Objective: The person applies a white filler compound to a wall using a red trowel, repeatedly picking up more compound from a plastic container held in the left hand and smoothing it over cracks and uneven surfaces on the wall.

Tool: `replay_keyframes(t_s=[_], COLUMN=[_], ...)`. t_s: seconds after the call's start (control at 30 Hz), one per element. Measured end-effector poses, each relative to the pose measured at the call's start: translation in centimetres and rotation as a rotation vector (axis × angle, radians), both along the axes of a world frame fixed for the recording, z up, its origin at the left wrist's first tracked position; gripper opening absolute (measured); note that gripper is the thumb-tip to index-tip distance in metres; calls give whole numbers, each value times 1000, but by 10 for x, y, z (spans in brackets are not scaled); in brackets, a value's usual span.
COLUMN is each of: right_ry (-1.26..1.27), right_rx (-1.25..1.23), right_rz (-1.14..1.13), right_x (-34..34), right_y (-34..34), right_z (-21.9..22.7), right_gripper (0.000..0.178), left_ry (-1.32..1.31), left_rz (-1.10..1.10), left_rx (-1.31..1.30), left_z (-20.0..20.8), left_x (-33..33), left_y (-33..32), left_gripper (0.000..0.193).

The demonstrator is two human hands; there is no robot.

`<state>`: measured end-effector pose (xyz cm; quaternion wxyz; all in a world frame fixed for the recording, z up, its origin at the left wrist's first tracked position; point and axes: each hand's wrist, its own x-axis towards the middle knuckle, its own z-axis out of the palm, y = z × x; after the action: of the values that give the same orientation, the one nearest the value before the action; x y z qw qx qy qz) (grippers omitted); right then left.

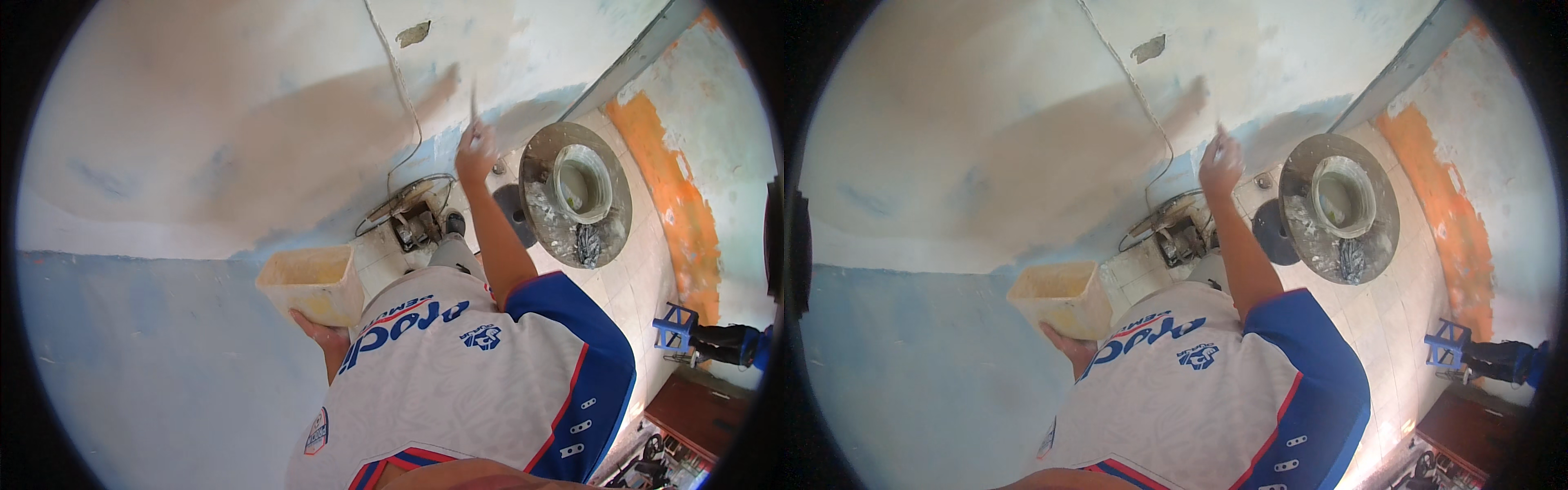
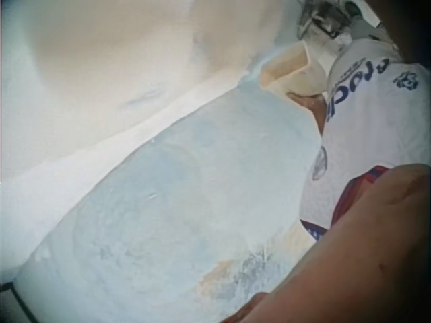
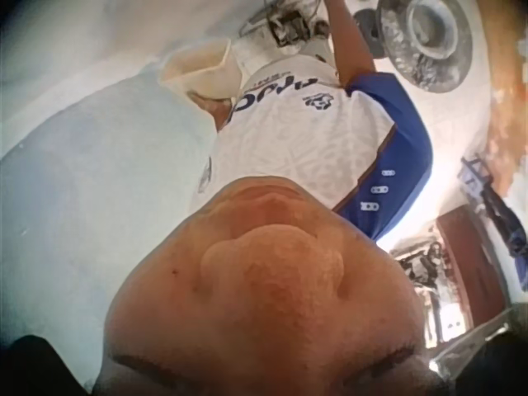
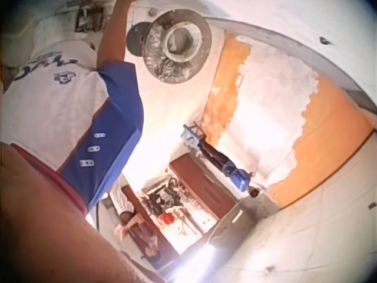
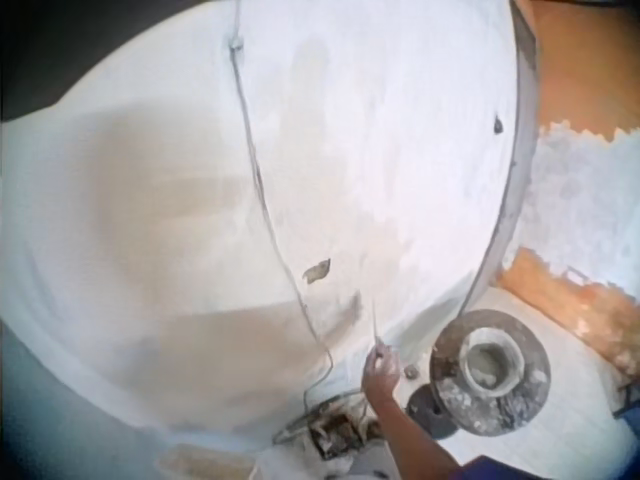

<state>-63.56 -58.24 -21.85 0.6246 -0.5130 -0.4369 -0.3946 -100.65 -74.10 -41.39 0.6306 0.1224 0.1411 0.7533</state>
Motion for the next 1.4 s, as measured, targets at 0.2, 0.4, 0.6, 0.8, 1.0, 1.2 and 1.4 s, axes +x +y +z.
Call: replay_keyframes(t_s=[0.2,0.4,0.6,0.8,1.0,1.2,1.4], right_ry=[-83,-230,-99,-265,-96,-214,-258], right_rx=[149,-103,125,-125,68,-52,-83], right_rz=[-53,140,-66,-65,-38,-128,231], right_x=[4,-45,-14,-89,-39,-53,-70], right_y=[73,44,37,59,0,53,-49], right_z=[66,-15,80,60,84,133,40], right_gripper=[25,39,37,32,34,31,21], left_ry=[2,43,55,79,-8,-17,174], left_rz=[-68,-64,23,26,41,-10,81], left_rx=[10,-9,-21,72,59,105,75], left_z=[4,30,46,65,77,112,94], left_x=[22,27,17,0,-8,7,19], left_y=[33,35,31,46,16,26,-29], left_gripper=[75,73,77,76,73,71,73])
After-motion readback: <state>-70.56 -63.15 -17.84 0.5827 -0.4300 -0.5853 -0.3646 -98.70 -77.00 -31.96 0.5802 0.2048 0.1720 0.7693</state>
